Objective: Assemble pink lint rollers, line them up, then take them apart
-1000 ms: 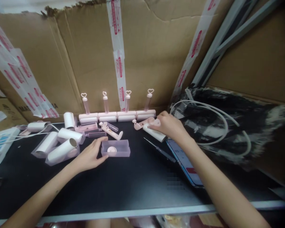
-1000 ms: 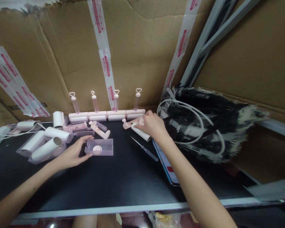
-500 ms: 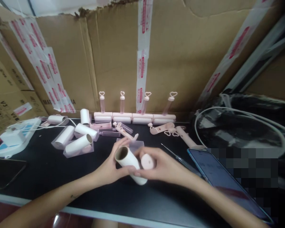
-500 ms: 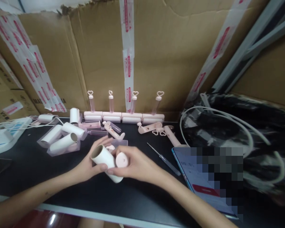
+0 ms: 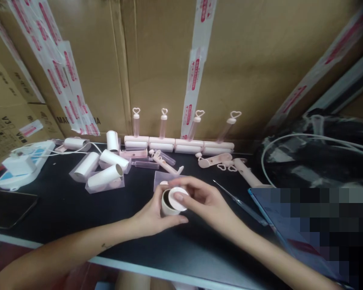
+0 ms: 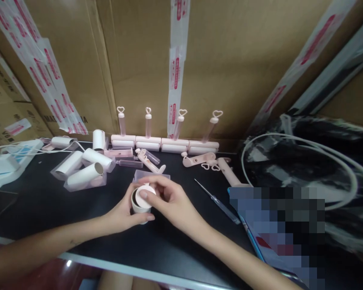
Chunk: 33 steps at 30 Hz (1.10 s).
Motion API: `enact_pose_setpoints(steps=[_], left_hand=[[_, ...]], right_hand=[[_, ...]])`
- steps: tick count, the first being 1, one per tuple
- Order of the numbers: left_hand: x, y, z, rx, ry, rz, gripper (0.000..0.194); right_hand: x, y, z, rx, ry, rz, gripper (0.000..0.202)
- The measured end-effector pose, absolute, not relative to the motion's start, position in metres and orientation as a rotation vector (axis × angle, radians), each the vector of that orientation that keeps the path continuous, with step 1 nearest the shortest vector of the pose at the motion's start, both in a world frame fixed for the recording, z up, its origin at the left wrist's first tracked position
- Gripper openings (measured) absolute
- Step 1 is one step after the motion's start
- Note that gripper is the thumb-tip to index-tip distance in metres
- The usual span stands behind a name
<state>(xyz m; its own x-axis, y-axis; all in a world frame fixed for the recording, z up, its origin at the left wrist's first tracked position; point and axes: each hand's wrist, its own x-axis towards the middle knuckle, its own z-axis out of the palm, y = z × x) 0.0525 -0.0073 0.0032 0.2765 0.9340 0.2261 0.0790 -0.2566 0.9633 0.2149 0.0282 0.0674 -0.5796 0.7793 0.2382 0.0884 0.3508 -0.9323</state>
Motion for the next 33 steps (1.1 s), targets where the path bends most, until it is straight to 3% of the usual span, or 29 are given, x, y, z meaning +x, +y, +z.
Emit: enact_pose_setpoints(steps=[5,11,15,17,21,25,27,31,33], left_hand=[[0.053,-0.009,0.006,1.572,0.921,1.127,0.056],[0.057,-0.008,0.006,1.585,0.979,1.122,0.052],[0.04,-0.01,0.023,1.765,1.089,0.918,0.091],[0.022,-0.011,0.039,1.852,1.137,0.724,0.106],[-0.012,-0.007,0.064,1.526,1.191,0.333,0.081],[-0.006,-0.001,0.062,1.151,1.031,0.079,0.094],[0.008,0.0,0.056,1.044,0.854,0.223,0.087],[0.028,0.0,0.046,0.897,0.724,0.761,0.045],[0.028,-0.001,0.044,0.983,0.78,0.969,0.046]], right_hand=[[0.208,0.026,0.063,-0.732,-2.045,0.873,0.012],[0.208,0.025,0.051,-0.635,-2.107,0.653,0.013],[0.212,0.024,0.042,-0.487,-2.182,0.417,0.015],[0.213,0.022,0.04,-0.413,-2.214,0.305,0.026],[0.213,0.02,0.039,-0.412,-2.239,0.219,0.035],[0.216,0.016,0.039,-0.312,-2.235,0.131,0.034],[0.219,0.012,0.042,-0.151,-2.212,0.035,0.027],[0.229,0.013,0.058,0.198,-2.31,-0.104,0.022],[0.233,0.025,0.07,0.096,-2.31,0.027,0.025]])
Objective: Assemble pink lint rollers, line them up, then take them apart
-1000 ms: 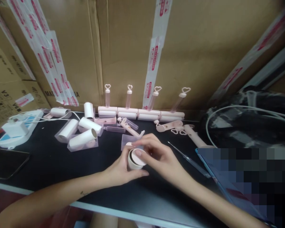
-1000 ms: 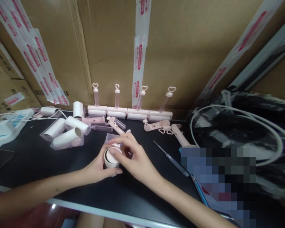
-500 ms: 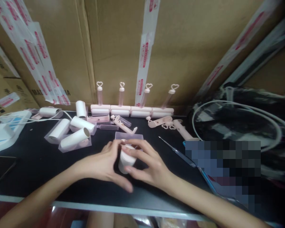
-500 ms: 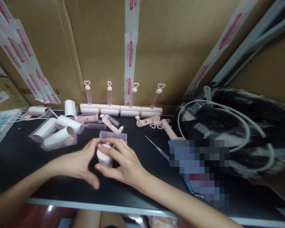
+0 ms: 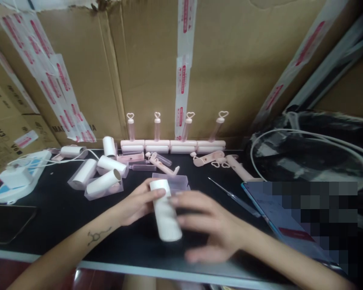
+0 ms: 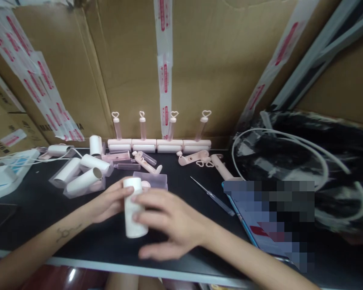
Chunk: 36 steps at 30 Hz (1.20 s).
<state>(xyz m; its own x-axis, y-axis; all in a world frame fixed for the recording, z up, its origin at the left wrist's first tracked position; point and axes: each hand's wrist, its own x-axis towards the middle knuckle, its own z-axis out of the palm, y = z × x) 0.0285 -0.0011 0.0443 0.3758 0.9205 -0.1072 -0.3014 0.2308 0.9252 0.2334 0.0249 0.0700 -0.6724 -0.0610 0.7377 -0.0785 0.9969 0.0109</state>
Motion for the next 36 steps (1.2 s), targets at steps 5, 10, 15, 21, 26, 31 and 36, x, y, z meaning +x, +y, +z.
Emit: enact_pose_setpoints(steps=[5,10,15,21,26,31,36], left_hand=[[0.027,-0.002,0.037,1.602,0.9,1.035,0.049],[0.03,0.001,0.022,1.772,0.94,0.941,0.055],[0.028,0.005,0.015,1.748,0.881,0.981,0.047],[0.028,0.003,0.018,1.775,0.889,0.955,0.059],[0.028,0.002,0.014,1.776,0.869,0.966,0.064],[0.03,0.001,0.016,1.81,0.93,0.914,0.043],[0.03,-0.001,0.022,1.806,0.924,0.907,0.046]], right_hand=[[0.221,0.085,0.091,-0.407,-2.622,0.022,0.018],[0.188,0.13,0.079,-0.277,-3.071,0.207,0.023],[0.193,0.12,0.081,-0.347,-2.886,0.4,0.015],[0.214,0.05,0.088,-0.585,-2.395,0.756,0.031],[0.216,0.021,0.07,-0.511,-2.548,0.504,0.044],[0.216,0.023,0.059,-0.43,-2.582,0.21,0.052],[0.216,0.021,0.062,-0.524,-2.512,0.29,0.047]])
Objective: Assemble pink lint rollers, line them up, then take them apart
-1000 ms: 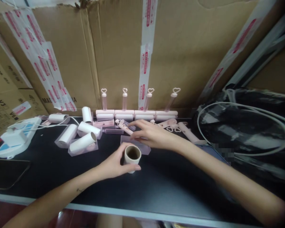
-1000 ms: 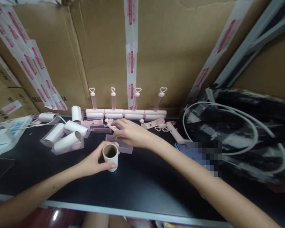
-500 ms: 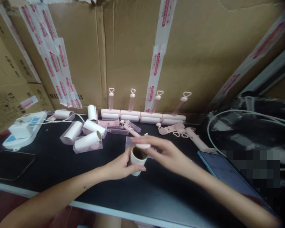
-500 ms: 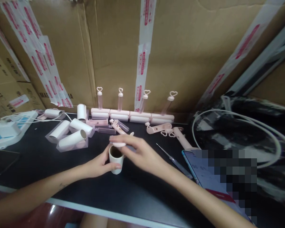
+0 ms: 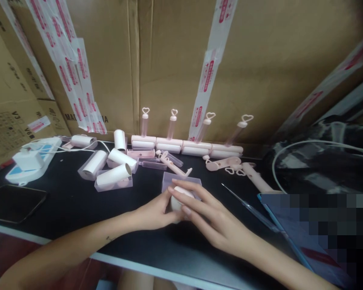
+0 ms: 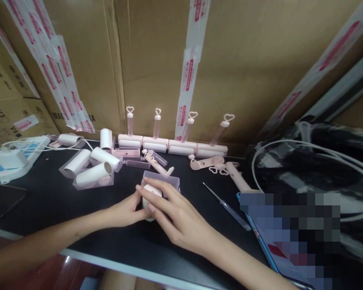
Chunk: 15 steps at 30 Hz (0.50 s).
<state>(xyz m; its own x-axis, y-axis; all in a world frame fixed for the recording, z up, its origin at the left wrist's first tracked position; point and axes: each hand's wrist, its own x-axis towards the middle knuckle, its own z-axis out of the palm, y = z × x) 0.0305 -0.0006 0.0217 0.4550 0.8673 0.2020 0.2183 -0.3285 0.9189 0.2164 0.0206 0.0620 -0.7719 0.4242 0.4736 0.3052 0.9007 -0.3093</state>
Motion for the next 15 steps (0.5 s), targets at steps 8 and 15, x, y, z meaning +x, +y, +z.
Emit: enact_pose_setpoints(steps=[8,15], left_hand=[[0.03,0.0,0.016,1.857,0.878,0.984,0.062],[0.021,-0.001,0.026,1.99,0.98,0.88,0.074]], right_hand=[[0.212,0.023,0.05,-0.428,-2.481,0.062,0.054],[0.21,0.014,0.044,-0.483,-2.44,0.239,0.05]])
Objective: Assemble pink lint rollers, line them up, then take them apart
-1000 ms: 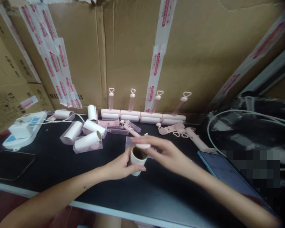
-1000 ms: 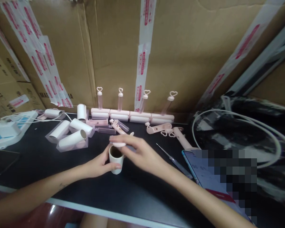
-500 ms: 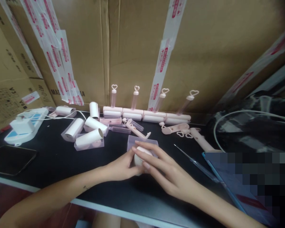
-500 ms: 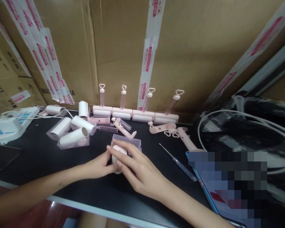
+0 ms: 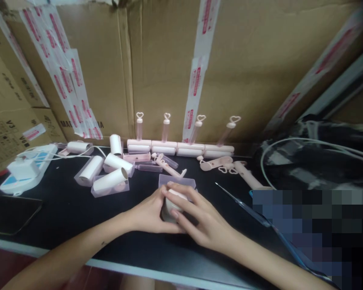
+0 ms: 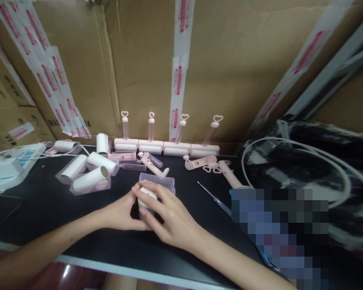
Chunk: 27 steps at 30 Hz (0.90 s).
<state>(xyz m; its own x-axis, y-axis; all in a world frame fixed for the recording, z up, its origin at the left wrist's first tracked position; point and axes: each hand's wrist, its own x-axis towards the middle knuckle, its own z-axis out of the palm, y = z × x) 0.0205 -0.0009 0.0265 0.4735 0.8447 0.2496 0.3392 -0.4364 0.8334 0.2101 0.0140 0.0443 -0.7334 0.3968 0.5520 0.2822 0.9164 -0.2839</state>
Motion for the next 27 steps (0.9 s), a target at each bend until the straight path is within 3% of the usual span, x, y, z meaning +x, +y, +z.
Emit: enact_pose_setpoints(steps=[3,6,8,11,20,27], left_hand=[[0.019,-0.001,0.03,1.984,1.031,0.847,0.072],[0.02,-0.001,0.024,1.961,1.047,0.845,0.075],[0.021,-0.001,0.016,2.0,1.022,0.894,0.082],[0.022,0.001,0.007,2.058,1.012,0.934,0.073],[0.021,0.004,0.003,1.799,0.934,1.103,0.086],[0.023,0.006,0.023,1.308,0.698,1.295,0.074]], right_hand=[[0.219,0.025,0.06,-0.442,-2.344,0.506,0.06],[0.224,0.059,0.086,-0.67,-2.18,0.524,0.042],[0.217,0.09,0.101,-1.009,-2.389,0.347,0.037],[0.193,0.133,0.104,-1.171,-2.587,0.379,0.022],[0.192,0.138,0.085,-1.243,-2.411,0.514,0.024],[0.247,0.114,0.075,-1.307,-2.0,1.052,0.036]])
